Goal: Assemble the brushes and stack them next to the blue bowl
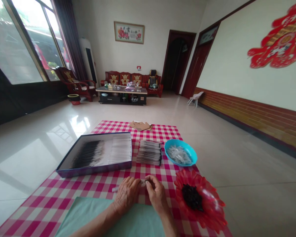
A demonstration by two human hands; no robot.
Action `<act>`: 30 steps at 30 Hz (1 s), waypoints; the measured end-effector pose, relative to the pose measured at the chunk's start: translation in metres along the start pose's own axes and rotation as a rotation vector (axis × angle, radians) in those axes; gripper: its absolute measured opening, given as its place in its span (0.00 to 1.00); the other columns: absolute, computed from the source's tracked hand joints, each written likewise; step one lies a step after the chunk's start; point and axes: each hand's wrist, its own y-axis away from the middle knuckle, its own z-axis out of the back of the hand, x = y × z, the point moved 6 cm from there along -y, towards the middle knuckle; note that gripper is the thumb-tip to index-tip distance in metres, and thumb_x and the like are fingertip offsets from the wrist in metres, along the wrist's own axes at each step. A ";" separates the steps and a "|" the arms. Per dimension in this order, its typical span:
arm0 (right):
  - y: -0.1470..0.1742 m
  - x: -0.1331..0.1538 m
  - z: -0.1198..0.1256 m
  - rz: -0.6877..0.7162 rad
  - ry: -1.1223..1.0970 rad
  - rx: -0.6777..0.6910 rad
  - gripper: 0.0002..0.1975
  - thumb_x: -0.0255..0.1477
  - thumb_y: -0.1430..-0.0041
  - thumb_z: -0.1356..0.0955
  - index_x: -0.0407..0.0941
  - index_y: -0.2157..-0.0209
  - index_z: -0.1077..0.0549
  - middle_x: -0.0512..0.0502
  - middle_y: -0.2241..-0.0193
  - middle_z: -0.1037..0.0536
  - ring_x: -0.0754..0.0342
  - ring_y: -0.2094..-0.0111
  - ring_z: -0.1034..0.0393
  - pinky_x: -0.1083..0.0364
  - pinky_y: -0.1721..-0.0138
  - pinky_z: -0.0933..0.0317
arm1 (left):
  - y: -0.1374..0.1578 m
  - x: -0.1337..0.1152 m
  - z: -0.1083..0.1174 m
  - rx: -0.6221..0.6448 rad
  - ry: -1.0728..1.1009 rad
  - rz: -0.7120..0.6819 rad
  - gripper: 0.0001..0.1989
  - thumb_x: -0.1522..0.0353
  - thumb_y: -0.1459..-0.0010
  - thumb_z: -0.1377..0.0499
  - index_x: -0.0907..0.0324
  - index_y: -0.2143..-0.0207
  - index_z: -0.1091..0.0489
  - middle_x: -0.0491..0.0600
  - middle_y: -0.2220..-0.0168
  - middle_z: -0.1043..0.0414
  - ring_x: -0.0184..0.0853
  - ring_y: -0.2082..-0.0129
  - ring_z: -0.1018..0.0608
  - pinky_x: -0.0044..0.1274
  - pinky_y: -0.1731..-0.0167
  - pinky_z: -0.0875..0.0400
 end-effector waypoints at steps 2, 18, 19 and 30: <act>0.000 0.012 0.005 0.048 0.080 -0.067 0.11 0.34 0.44 0.36 0.43 0.64 0.27 0.43 0.68 0.21 0.50 0.66 0.26 0.55 0.65 0.33 | -0.001 0.000 0.002 -0.019 0.002 -0.008 0.09 0.73 0.39 0.53 0.56 0.69 0.35 0.46 0.73 0.35 0.34 0.72 0.33 0.26 0.67 0.41; 0.026 0.025 0.164 0.106 0.846 -0.376 0.11 0.36 0.52 0.37 0.46 0.70 0.27 0.41 0.70 0.22 0.45 0.68 0.27 0.48 0.66 0.33 | 0.001 -0.001 -0.001 -0.051 0.033 -0.055 0.09 0.75 0.40 0.53 0.56 0.63 0.36 0.47 0.71 0.34 0.35 0.70 0.31 0.28 0.62 0.37; 0.027 0.031 0.156 0.145 0.815 -0.384 0.12 0.36 0.50 0.37 0.45 0.69 0.27 0.40 0.68 0.22 0.45 0.67 0.27 0.48 0.65 0.33 | 0.001 -0.001 -0.001 -0.044 0.040 -0.059 0.09 0.74 0.40 0.54 0.57 0.63 0.36 0.47 0.71 0.34 0.35 0.70 0.31 0.28 0.63 0.37; 0.013 0.032 0.004 0.242 0.336 -0.016 0.12 0.32 0.42 0.38 0.46 0.61 0.25 0.42 0.66 0.21 0.49 0.65 0.26 0.53 0.64 0.31 | 0.001 -0.006 0.001 0.021 0.126 -0.122 0.11 0.76 0.41 0.55 0.58 0.61 0.37 0.48 0.69 0.34 0.34 0.69 0.31 0.27 0.63 0.36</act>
